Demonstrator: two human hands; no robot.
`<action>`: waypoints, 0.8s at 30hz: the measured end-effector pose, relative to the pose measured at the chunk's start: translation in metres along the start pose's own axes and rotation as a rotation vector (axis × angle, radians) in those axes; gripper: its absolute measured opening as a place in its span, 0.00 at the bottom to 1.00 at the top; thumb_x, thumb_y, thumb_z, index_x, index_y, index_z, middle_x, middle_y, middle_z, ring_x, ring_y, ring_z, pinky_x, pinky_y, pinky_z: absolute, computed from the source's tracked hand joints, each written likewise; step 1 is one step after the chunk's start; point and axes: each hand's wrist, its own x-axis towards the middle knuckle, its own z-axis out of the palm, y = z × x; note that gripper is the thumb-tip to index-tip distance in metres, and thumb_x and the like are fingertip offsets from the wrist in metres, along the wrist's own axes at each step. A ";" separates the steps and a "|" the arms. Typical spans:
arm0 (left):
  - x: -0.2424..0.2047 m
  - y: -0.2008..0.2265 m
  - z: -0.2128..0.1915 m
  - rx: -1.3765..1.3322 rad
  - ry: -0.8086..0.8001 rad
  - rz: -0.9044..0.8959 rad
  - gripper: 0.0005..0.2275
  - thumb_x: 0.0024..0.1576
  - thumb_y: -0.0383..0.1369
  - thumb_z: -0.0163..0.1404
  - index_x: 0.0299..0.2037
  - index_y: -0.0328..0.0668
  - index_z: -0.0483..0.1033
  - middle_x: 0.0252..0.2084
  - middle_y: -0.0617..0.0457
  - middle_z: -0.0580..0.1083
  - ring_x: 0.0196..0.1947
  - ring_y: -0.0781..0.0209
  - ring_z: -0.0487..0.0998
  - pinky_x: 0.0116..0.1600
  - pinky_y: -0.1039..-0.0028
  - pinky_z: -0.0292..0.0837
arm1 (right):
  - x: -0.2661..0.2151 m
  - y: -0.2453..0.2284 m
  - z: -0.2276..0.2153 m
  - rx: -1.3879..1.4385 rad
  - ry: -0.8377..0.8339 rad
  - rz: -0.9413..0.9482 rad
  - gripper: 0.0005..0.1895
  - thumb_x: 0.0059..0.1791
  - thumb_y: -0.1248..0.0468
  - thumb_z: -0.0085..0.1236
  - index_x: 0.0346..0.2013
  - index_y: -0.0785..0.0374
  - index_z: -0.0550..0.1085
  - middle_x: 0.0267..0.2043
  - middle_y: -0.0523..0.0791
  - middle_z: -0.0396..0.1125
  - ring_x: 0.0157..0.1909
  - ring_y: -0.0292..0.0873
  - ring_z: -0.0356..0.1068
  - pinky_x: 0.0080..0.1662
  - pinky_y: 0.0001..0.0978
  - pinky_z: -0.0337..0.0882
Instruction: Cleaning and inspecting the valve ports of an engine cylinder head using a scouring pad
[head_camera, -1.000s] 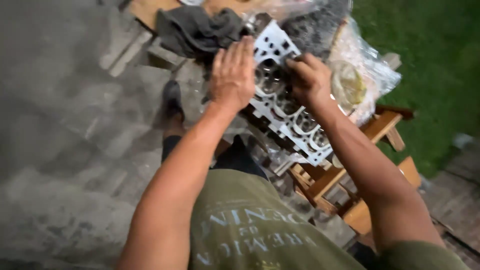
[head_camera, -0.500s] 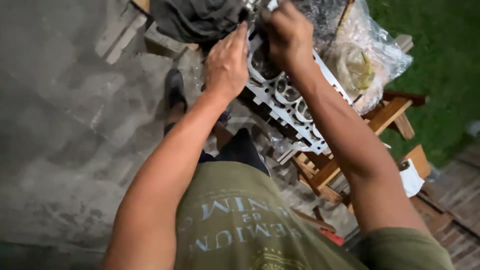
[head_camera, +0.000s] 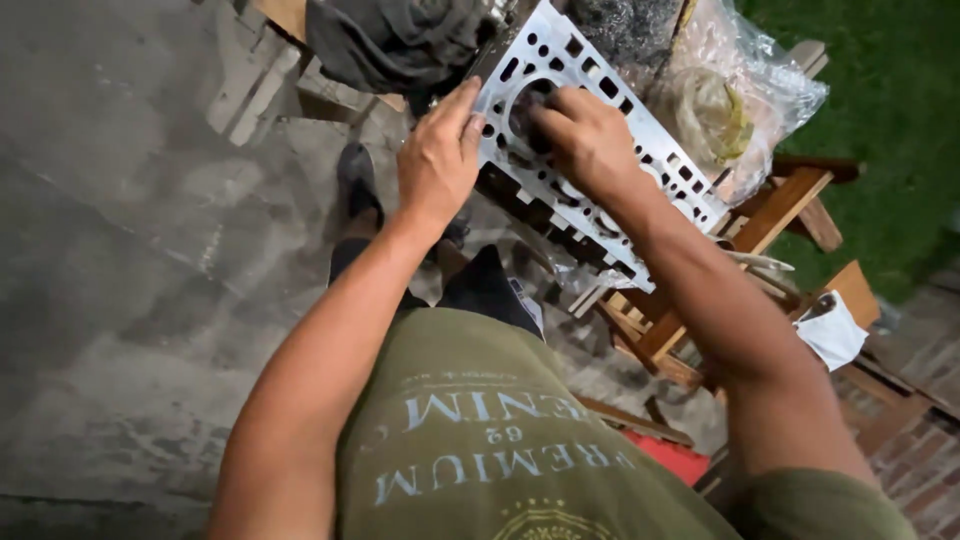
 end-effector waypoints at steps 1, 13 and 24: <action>0.000 0.000 -0.002 -0.004 -0.008 -0.002 0.17 0.67 0.34 0.45 0.65 0.42 0.68 0.64 0.47 0.72 0.62 0.48 0.75 0.60 0.60 0.73 | -0.004 0.004 0.003 -0.011 0.020 -0.038 0.15 0.52 0.63 0.71 0.46 0.70 0.77 0.36 0.50 0.71 0.32 0.45 0.71 0.31 0.34 0.76; -0.002 -0.008 0.005 -0.005 0.033 0.000 0.18 0.65 0.33 0.48 0.65 0.44 0.69 0.64 0.48 0.73 0.62 0.49 0.75 0.62 0.63 0.71 | 0.012 0.005 0.006 0.110 0.141 -0.170 0.09 0.55 0.66 0.62 0.43 0.73 0.75 0.38 0.54 0.70 0.35 0.53 0.70 0.34 0.42 0.71; -0.002 -0.008 0.006 0.048 0.030 -0.018 0.18 0.64 0.35 0.48 0.65 0.51 0.69 0.63 0.52 0.74 0.61 0.50 0.75 0.58 0.62 0.71 | -0.004 0.011 0.014 0.043 0.074 -0.117 0.11 0.58 0.62 0.59 0.35 0.64 0.71 0.34 0.48 0.63 0.30 0.50 0.63 0.28 0.42 0.63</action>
